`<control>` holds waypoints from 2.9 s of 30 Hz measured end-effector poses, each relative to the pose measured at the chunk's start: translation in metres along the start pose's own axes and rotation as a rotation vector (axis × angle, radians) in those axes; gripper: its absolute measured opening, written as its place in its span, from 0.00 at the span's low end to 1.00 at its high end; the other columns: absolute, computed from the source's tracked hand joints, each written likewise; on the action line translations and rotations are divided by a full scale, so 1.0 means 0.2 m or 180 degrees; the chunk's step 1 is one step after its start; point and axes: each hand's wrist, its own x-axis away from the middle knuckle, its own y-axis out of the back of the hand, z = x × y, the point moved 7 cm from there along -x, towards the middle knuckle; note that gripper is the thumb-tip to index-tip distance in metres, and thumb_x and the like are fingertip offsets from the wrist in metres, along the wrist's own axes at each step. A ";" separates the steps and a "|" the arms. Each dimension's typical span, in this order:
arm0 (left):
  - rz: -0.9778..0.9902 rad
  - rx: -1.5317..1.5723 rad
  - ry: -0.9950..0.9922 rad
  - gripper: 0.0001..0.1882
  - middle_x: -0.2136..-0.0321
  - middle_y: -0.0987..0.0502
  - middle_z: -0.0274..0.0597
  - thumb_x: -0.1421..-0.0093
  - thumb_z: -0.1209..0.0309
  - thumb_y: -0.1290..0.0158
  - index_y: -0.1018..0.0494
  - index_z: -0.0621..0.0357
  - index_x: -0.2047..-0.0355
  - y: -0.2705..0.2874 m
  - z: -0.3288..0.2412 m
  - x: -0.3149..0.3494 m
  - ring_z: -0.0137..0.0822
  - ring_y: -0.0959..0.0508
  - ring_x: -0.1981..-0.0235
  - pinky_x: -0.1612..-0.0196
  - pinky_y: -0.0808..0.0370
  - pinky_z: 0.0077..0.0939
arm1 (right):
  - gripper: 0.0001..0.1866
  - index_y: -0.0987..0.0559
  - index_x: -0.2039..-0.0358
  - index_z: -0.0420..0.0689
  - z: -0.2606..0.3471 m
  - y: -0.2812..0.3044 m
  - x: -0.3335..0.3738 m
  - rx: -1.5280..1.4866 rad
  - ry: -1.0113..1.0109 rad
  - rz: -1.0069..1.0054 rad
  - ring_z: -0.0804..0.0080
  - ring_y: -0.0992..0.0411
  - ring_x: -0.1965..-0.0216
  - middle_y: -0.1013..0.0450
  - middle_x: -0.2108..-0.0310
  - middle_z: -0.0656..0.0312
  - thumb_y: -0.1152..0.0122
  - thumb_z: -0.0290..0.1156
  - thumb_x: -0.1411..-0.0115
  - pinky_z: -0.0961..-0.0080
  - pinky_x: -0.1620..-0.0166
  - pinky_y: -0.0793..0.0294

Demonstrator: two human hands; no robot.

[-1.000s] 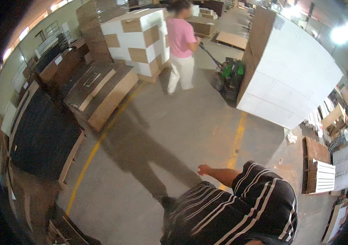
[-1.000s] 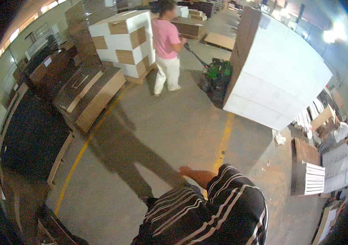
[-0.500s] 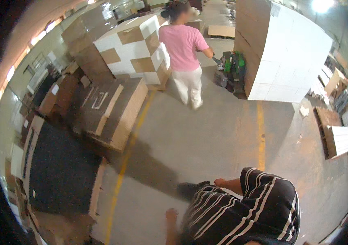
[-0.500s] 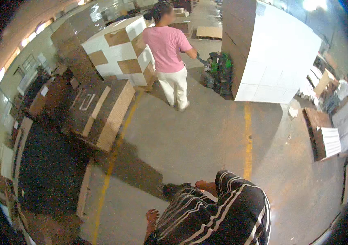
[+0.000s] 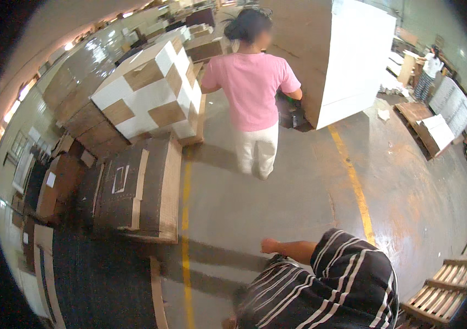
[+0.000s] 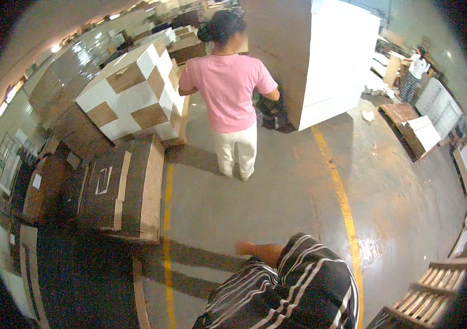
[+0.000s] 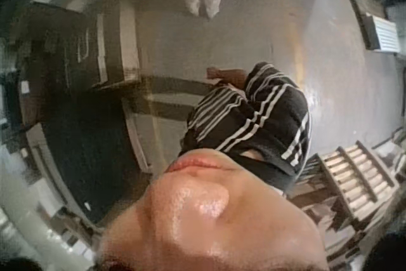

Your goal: The person walks through a warehouse and picks up a large flat board from the floor, then carries it to a wooden pallet and places it on top. The person repeats this process with another board.

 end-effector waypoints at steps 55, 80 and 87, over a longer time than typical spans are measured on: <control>0.2260 -0.2577 -0.2796 0.10 0.72 0.22 0.45 0.48 0.77 0.53 0.25 0.61 0.66 1.54 0.43 -0.59 0.35 0.23 0.72 0.70 0.27 0.27 | 0.15 0.20 0.73 0.45 2.92 -2.82 1.11 -0.3775 -0.4500 -0.1462 0.57 0.25 0.69 0.24 0.73 0.54 0.46 0.41 0.54 0.68 0.65 0.25; 0.1855 -0.1994 -0.1260 0.11 0.74 0.25 0.44 0.50 0.67 0.48 0.25 0.61 0.69 2.58 0.63 -1.72 0.41 0.27 0.80 0.76 0.30 0.33 | 0.17 0.21 0.64 0.45 2.50 -1.39 -0.41 -0.3207 -0.3503 -0.1373 0.52 0.27 0.62 0.25 0.63 0.51 0.46 0.44 0.48 0.62 0.59 0.29; 0.1562 -0.1755 -0.1067 0.12 0.72 0.25 0.45 0.48 0.66 0.48 0.25 0.61 0.67 2.61 -0.19 -2.17 0.41 0.27 0.77 0.74 0.30 0.34 | 0.16 0.21 0.68 0.41 1.92 -1.02 -0.75 -0.3765 -0.4179 -0.1256 0.53 0.26 0.62 0.25 0.66 0.48 0.45 0.41 0.49 0.66 0.62 0.27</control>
